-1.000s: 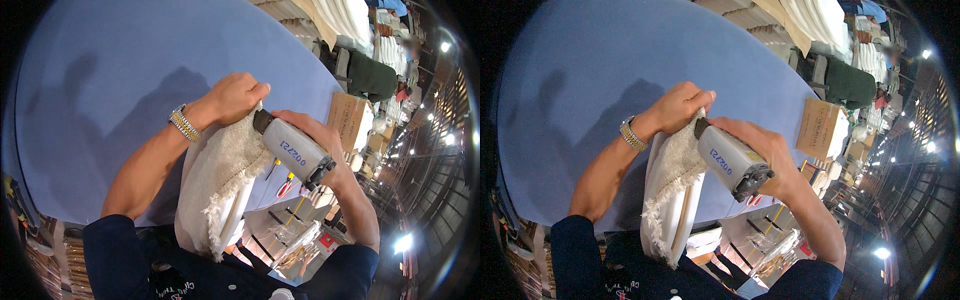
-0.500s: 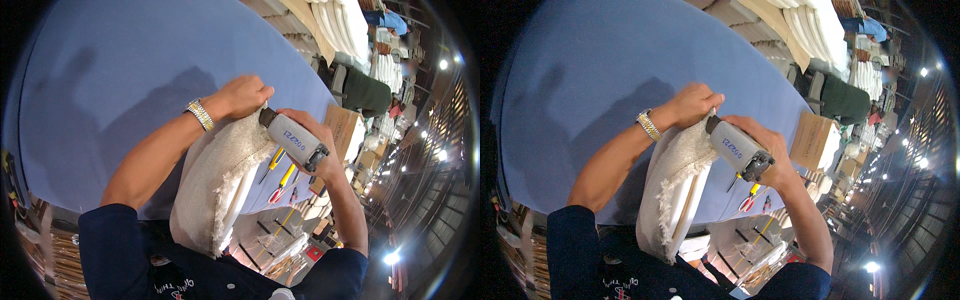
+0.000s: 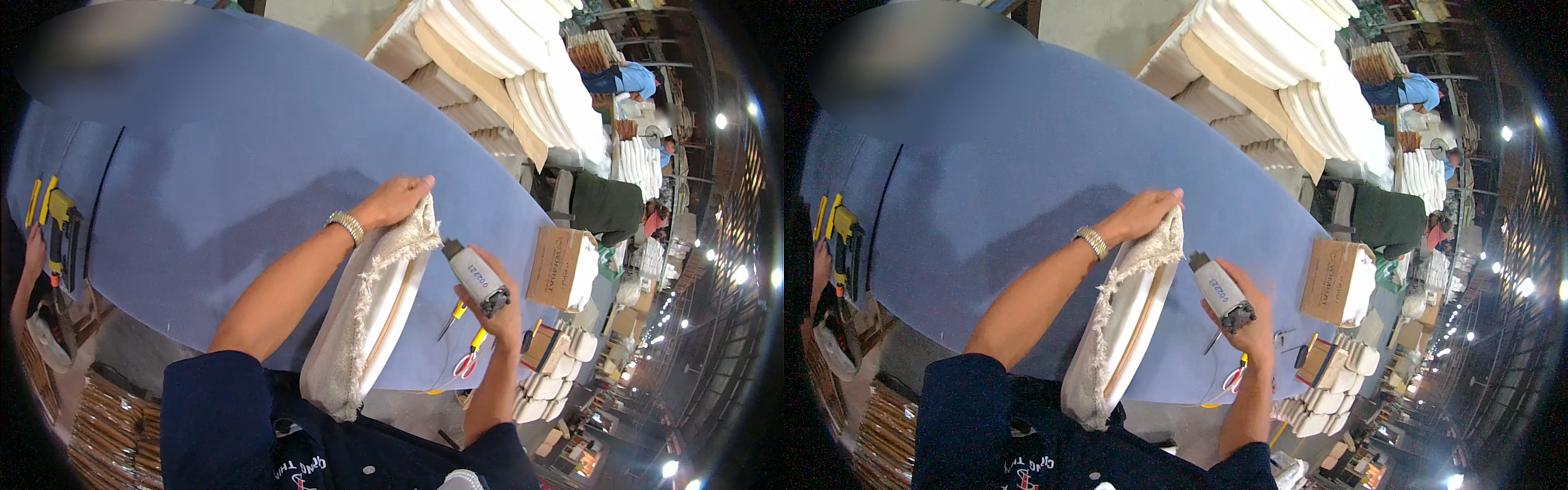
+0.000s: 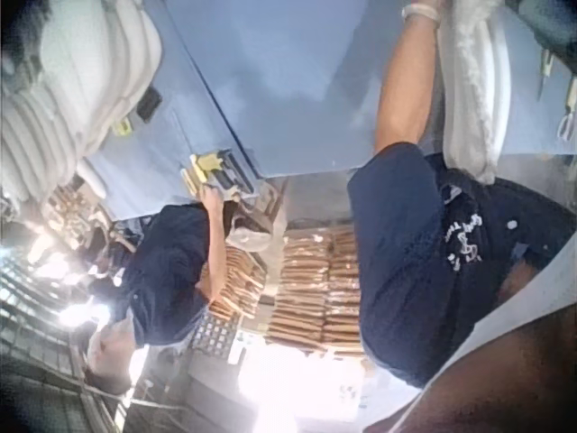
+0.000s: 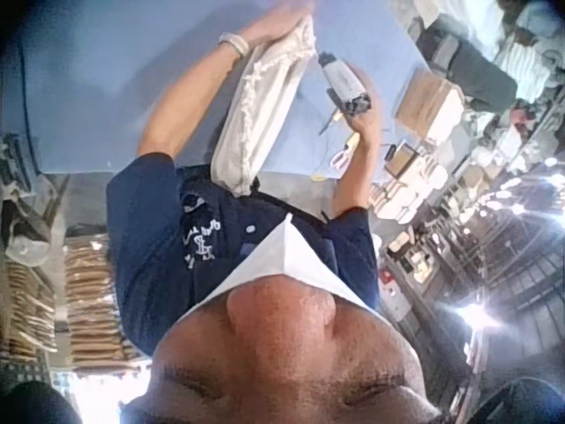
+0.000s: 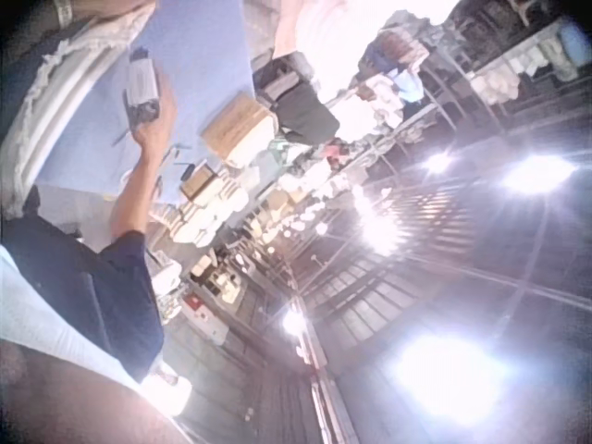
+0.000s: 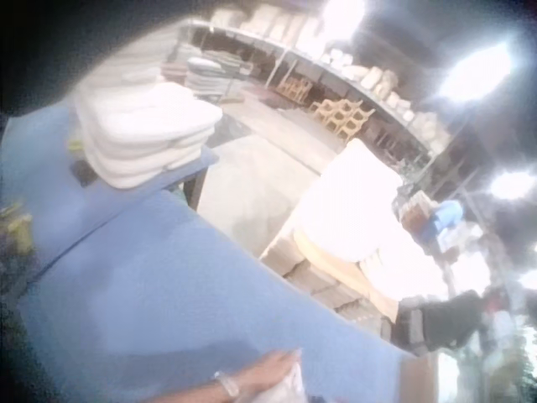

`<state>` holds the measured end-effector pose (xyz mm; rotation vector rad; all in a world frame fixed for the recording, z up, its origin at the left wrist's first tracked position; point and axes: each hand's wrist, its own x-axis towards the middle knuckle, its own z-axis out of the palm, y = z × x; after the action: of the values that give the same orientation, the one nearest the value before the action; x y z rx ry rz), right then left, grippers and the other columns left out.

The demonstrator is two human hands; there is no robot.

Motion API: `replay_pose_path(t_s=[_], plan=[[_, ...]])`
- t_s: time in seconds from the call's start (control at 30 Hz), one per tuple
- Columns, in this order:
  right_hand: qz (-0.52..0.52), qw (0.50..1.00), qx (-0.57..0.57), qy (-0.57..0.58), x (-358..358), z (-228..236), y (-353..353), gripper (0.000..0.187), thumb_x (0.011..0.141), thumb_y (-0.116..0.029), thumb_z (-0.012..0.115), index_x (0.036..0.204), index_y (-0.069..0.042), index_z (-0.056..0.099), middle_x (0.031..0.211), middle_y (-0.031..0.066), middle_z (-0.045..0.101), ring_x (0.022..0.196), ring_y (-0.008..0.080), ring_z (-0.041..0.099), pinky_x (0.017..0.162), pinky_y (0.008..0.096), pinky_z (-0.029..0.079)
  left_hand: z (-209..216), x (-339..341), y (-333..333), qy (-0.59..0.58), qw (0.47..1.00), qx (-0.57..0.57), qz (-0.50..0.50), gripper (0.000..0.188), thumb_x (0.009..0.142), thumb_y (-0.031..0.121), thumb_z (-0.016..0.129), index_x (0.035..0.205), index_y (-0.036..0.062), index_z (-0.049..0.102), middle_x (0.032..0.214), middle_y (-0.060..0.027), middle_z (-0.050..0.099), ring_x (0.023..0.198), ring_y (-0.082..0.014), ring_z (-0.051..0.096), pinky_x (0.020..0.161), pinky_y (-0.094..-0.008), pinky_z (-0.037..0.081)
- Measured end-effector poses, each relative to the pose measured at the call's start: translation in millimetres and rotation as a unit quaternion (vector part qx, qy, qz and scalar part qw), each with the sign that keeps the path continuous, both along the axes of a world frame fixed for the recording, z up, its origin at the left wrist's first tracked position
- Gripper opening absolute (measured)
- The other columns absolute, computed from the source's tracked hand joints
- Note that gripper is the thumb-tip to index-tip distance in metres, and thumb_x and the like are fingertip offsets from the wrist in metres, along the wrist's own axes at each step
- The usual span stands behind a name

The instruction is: The person assembles a cushion by wrapping fabric around a foam insert, securing the edges with a staple gun, and trimming excess fabric with a utility knife. The person repeats this process for multiple cushions on a workbench in a factory setting.

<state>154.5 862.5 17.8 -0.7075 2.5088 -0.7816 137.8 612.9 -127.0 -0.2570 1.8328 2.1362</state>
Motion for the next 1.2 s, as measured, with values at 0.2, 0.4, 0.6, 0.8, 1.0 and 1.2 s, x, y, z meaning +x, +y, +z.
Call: replay_pose_path(t_s=[0.2,0.4,0.6,0.8,1.0,1.2], plan=[[-0.183,0.983,0.032,-0.002,76.6,-151.6,76.4,0.069,0.080,-0.008,0.081,0.143,-0.006,0.053,0.131,0.0235,0.063,0.118,0.0363,0.063,0.096,0.0396,0.053,42.6,54.4,47.5,-0.009,0.957,-0.291,0.017,0.112,0.084,0.057,0.073,0.155,-0.0118,0.021,0.154,-0.0328,0.038,0.140,-0.0438,0.046,0.117,-0.0464,0.038],[-0.191,0.973,-0.108,-0.074,153.5,-182.4,81.4,0.059,0.084,-0.011,0.078,0.139,-0.003,0.057,0.141,0.0208,0.056,0.122,0.0298,0.061,0.099,0.0390,0.054,59.8,69.8,24.5,-0.036,0.944,-0.305,0.123,0.065,0.084,0.033,0.069,0.133,-0.0066,0.053,0.119,-0.0302,0.069,0.114,-0.0463,0.065,0.102,-0.0486,0.050],[-0.238,0.928,-0.268,-0.101,147.6,-136.5,99.8,0.044,0.092,-0.008,0.071,0.134,-0.001,0.061,0.115,0.0124,0.071,0.103,0.0208,0.070,0.095,0.0345,0.055,177.4,135.2,34.2,0.139,0.935,-0.284,0.164,0.058,0.083,0.019,0.063,0.135,-0.0042,0.055,0.121,-0.0258,0.068,0.114,-0.0376,0.067,0.099,-0.0417,0.050],[-0.140,0.890,-0.410,0.140,93.0,43.7,57.1,0.038,0.096,-0.009,0.065,0.133,0.000,0.063,0.127,0.0150,0.067,0.118,0.0218,0.064,0.100,0.0349,0.051,253.5,210.9,79.5,0.331,0.873,-0.318,0.162,0.078,0.079,0.009,0.063,0.151,-0.0051,0.037,0.133,-0.0284,0.062,0.120,-0.0412,0.064,0.101,-0.0425,0.050],[-0.047,0.849,-0.462,0.251,82.8,112.9,-20.1,0.036,0.104,-0.023,0.056,0.128,0.000,0.067,0.139,0.0154,0.063,0.134,0.0295,0.054,0.112,0.0401,0.040,211.7,254.9,123.4,0.367,0.853,-0.315,0.197,0.085,0.078,0.007,0.063,0.155,-0.0038,0.031,0.143,-0.0303,0.054,0.130,-0.0427,0.057,0.106,-0.0435,0.047],[0.021,0.864,-0.468,0.185,95.6,78.6,-39.5,0.055,0.111,-0.037,0.033,0.120,0.001,0.073,0.139,0.0153,0.063,0.136,0.0303,0.049,0.113,0.0408,0.038,214.3,275.6,137.7,0.361,0.838,-0.331,0.242,0.080,0.089,0.023,0.070,0.153,-0.0079,0.033,0.140,-0.0336,0.054,0.129,-0.0441,0.057,0.105,-0.0445,0.047]])
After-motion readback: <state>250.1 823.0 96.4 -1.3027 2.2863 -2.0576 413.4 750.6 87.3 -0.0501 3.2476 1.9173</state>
